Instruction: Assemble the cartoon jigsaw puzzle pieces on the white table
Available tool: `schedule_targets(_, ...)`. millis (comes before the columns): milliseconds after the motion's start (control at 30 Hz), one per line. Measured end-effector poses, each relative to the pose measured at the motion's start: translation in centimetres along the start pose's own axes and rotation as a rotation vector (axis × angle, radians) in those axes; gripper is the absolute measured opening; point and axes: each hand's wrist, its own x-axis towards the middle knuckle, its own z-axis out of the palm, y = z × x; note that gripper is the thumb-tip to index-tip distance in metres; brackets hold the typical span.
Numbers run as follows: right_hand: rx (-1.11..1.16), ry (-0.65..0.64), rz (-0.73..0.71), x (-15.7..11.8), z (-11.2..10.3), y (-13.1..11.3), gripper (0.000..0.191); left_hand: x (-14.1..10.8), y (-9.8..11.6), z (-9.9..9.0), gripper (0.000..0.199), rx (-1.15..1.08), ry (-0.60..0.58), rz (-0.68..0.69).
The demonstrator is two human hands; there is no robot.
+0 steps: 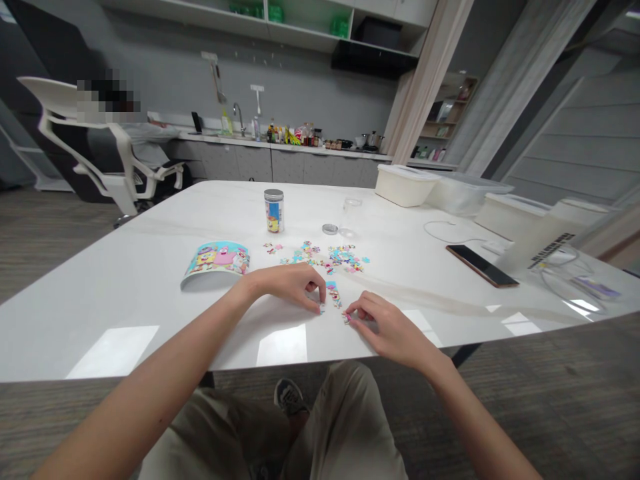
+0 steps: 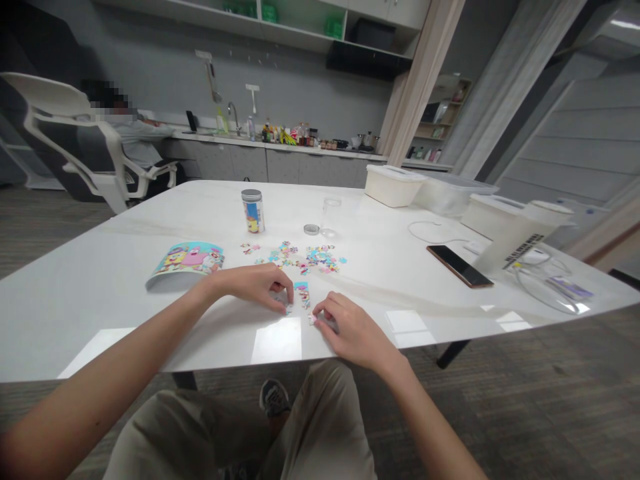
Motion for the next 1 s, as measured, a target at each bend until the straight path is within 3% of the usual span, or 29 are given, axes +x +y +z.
schedule_targets(500, -0.005, -0.019, -0.052, -0.08, 0.36, 0.53, 0.016, 0.29, 0.10, 0.53, 0.021, -0.017, 0.012, 0.062)
schedule_targets(1000, -0.037, -0.006, -0.058, -0.05, 0.31, 0.29, 0.015, 0.09, 0.11, 0.55, 0.024, -0.046, -0.025, 0.018)
